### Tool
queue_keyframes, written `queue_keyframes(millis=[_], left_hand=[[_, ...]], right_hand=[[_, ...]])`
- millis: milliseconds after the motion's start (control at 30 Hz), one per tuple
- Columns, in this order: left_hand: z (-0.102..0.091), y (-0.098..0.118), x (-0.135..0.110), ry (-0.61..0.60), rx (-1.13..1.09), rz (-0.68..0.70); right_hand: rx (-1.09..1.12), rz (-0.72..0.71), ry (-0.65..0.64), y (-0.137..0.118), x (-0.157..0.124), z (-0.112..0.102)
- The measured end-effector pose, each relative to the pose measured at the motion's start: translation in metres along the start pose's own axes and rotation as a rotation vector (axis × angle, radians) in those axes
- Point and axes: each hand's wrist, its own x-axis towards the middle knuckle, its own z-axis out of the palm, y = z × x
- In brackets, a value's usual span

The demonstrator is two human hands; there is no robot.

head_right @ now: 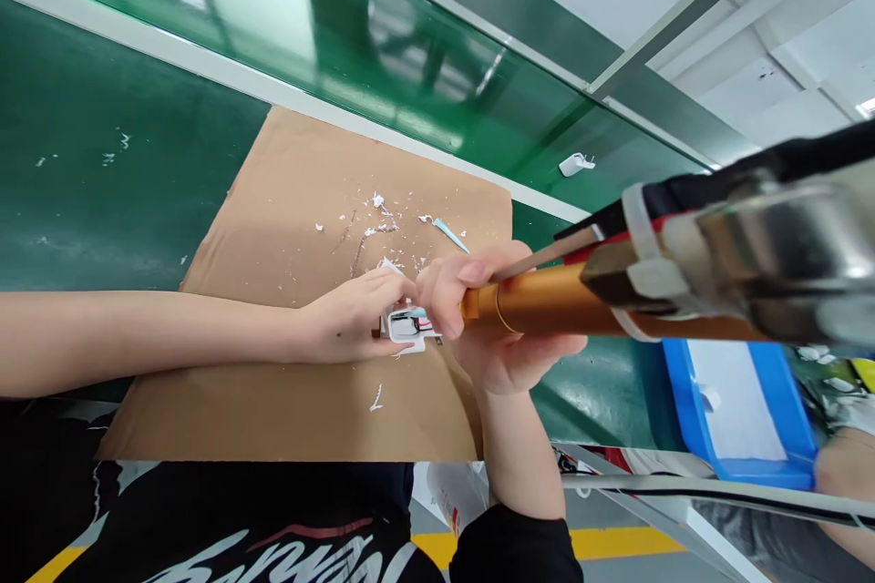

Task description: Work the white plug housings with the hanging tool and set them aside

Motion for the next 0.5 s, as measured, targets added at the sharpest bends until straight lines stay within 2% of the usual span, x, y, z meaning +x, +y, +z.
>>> queue_keyframes(millis=[100,233,400,500], left_hand=[[-0.001,-0.003,-0.001,-0.015,0.059,-0.083],[-0.005,-0.005,0.001,-0.003,0.013,-0.248],[-0.015,-0.006,0.007,0.058,-0.203,-0.369],[-0.019,-0.007,0.006,0.090,-0.316,-0.371]], right_hand=[[0.004,-0.005,0.023,0.001,0.000,0.001],[0.029,-0.029,0.027,0.002,-0.002,0.001],[0.057,-0.032,0.035,0.004,-0.006,0.000],[0.053,-0.035,0.062,0.006,-0.006,-0.002]])
